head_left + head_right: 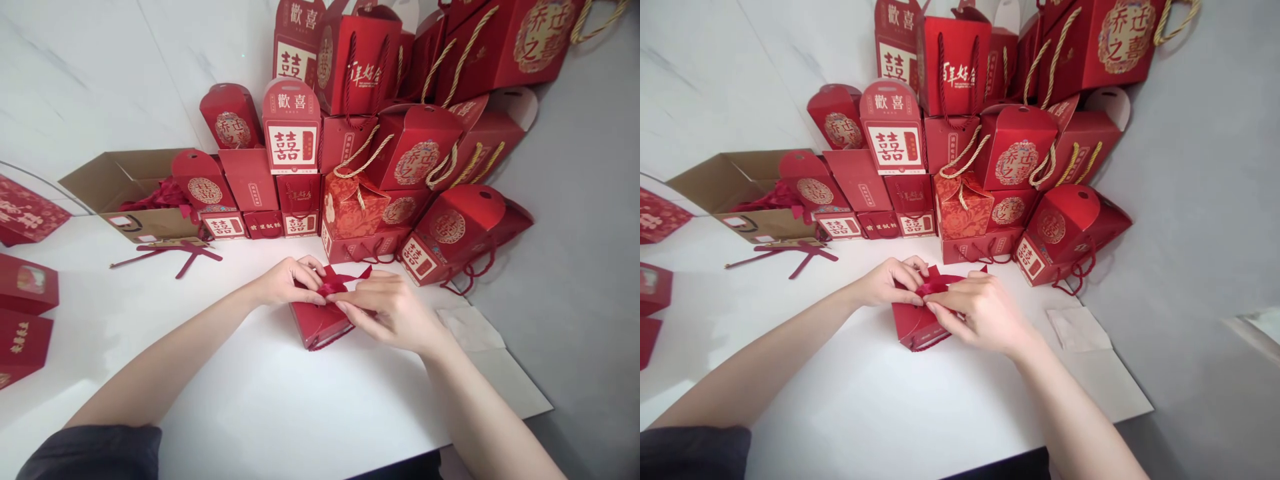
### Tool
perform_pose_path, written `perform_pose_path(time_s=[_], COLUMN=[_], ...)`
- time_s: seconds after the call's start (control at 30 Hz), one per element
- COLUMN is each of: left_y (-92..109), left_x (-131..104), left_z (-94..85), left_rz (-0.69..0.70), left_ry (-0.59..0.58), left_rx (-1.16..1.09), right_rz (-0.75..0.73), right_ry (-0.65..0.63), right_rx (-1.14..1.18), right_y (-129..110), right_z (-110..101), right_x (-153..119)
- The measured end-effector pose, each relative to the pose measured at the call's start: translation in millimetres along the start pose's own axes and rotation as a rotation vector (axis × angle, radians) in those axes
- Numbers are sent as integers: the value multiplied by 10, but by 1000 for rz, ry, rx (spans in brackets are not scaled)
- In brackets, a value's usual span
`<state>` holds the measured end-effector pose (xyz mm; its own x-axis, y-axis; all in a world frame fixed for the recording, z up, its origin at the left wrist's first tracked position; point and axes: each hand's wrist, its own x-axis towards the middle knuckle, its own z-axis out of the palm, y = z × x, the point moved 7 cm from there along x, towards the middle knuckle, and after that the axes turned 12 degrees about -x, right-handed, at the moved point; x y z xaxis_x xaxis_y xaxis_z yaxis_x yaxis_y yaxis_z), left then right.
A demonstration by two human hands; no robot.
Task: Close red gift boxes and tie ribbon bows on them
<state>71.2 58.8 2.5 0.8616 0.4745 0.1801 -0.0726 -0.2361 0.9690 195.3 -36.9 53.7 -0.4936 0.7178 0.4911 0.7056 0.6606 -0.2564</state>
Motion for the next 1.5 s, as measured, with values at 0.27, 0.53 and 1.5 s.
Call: perform_pose_path(time_s=[0.27, 0.53, 1.5], left_y=[1, 36, 62], left_x=[-15, -24, -7], left_z=[2, 17, 27], left_rz=[10, -3, 4], left_ry=[2, 18, -9], left_rx=[-8, -56, -23], right_rz=[254, 340, 497], right_ry=[-6, 196, -168], right_rx=[-49, 301, 357], right_y=[89, 211, 565], right_z=[124, 30, 323], right_x=[81, 652, -66])
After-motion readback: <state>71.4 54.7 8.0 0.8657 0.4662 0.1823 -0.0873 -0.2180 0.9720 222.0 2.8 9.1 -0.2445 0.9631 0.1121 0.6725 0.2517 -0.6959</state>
